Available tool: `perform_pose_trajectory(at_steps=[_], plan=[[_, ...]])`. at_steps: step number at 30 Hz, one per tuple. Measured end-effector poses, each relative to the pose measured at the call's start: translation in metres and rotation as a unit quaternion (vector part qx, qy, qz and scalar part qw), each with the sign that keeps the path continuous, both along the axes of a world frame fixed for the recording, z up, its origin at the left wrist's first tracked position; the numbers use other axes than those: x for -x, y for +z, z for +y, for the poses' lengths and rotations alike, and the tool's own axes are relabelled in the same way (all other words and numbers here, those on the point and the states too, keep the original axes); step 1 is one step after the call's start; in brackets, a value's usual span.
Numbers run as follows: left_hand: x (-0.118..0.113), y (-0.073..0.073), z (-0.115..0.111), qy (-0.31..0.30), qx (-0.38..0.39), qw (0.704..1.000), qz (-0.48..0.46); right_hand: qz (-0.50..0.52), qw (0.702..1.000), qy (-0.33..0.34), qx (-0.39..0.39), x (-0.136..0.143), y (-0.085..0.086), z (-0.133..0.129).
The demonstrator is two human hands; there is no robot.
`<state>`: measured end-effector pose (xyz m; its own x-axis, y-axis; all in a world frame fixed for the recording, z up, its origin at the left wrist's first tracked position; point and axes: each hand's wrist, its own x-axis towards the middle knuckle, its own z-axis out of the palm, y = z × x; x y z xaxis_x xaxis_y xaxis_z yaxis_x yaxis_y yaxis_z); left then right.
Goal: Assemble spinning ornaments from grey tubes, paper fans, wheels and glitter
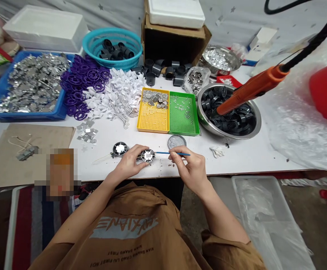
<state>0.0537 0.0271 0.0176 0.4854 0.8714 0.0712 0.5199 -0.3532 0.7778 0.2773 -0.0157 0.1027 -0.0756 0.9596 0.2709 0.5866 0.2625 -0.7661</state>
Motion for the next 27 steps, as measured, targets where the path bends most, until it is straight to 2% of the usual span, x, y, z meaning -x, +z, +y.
perform_pose_trajectory(at_steps=[4,7,10,14,17,21,27], plan=[[0.000,0.000,0.000,0.001,0.002,1.000,0.002,0.121,0.989,-0.086,0.023,-0.009,-0.012,0.000],[0.001,-0.001,0.000,0.001,0.002,1.000,-0.006,0.147,0.970,-0.194,-0.022,-0.025,-0.028,0.000],[0.001,-0.001,0.000,0.003,-0.002,1.000,-0.010,0.153,0.955,-0.254,-0.033,-0.044,-0.049,-0.001],[0.000,-0.003,0.000,0.002,-0.010,1.000,-0.012,0.189,0.943,-0.274,-0.017,-0.060,-0.075,-0.002],[0.000,-0.005,0.000,0.003,-0.013,1.000,-0.011,0.205,0.940,-0.273,-0.004,-0.064,-0.089,-0.002],[-0.001,-0.005,0.000,0.009,-0.011,1.000,-0.005,0.217,0.935,-0.279,-0.002,-0.067,-0.097,-0.002],[-0.001,-0.003,-0.001,0.014,-0.006,1.000,0.008,0.306,0.901,-0.305,-0.031,-0.075,-0.103,0.000]])
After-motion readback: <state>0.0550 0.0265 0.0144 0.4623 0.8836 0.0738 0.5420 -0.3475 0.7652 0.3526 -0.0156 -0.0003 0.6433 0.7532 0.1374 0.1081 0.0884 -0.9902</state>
